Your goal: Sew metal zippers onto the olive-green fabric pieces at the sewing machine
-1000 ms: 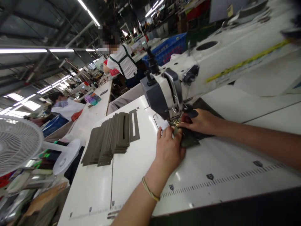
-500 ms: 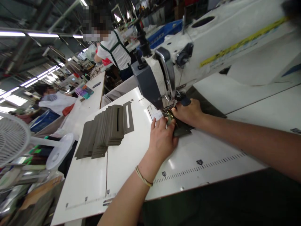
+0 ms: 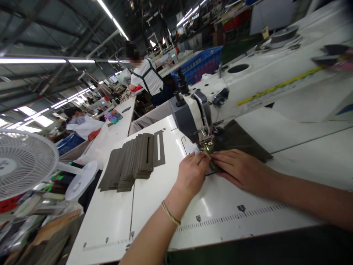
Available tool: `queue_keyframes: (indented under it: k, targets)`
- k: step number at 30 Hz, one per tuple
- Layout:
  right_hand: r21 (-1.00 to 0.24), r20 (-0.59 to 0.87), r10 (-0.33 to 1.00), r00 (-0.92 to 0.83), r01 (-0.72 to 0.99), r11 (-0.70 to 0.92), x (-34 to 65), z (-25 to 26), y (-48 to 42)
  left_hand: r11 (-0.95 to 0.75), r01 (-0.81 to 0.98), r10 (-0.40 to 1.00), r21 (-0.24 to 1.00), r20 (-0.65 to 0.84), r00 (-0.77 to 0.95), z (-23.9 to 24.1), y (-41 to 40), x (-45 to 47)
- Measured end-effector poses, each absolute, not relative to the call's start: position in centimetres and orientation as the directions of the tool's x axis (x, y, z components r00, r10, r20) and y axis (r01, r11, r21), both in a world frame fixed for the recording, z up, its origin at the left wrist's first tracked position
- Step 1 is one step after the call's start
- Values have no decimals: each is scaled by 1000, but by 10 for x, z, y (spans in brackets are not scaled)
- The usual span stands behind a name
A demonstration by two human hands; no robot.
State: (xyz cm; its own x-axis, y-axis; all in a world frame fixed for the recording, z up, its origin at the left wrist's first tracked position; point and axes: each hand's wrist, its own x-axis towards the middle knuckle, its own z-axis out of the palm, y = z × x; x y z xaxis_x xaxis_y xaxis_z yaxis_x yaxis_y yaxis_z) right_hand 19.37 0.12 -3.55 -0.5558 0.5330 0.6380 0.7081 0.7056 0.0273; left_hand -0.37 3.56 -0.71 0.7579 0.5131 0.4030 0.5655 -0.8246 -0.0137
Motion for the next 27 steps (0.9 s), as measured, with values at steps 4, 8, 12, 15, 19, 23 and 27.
queue_keyframes:
  k: [4, 8, 12, 15, 19, 23, 27]
  targets:
    - [58, 666, 472, -577, 672, 738, 194, -31, 7, -830, 558, 502, -13, 420, 756, -11, 32, -2]
    - [56, 669, 461, -583, 658, 751, 196, -34, 7, -831, 557, 496, -19, 429, 755, -14, 29, -2]
    - [43, 647, 479, -594, 655, 754, 196, -38, 9, -845, 535, 476, -15, 436, 764, -11, 30, -1]
    - [22, 636, 491, -595, 650, 760, 196, -39, 12, -844, 536, 479, -11, 433, 764, -8, 33, -1]
    - [6, 645, 488, -588, 643, 766, 197, -37, 18, -842, 539, 486, -5, 427, 763, -10, 39, 0]
    - [15, 646, 496, -580, 659, 752, 198, -38, 25, -828, 560, 506, -26, 395, 767, -15, 47, 1]
    - [-24, 654, 524, -546, 677, 736, 197, -40, 31, -797, 604, 552, -13, 390, 737, -17, 54, 4]
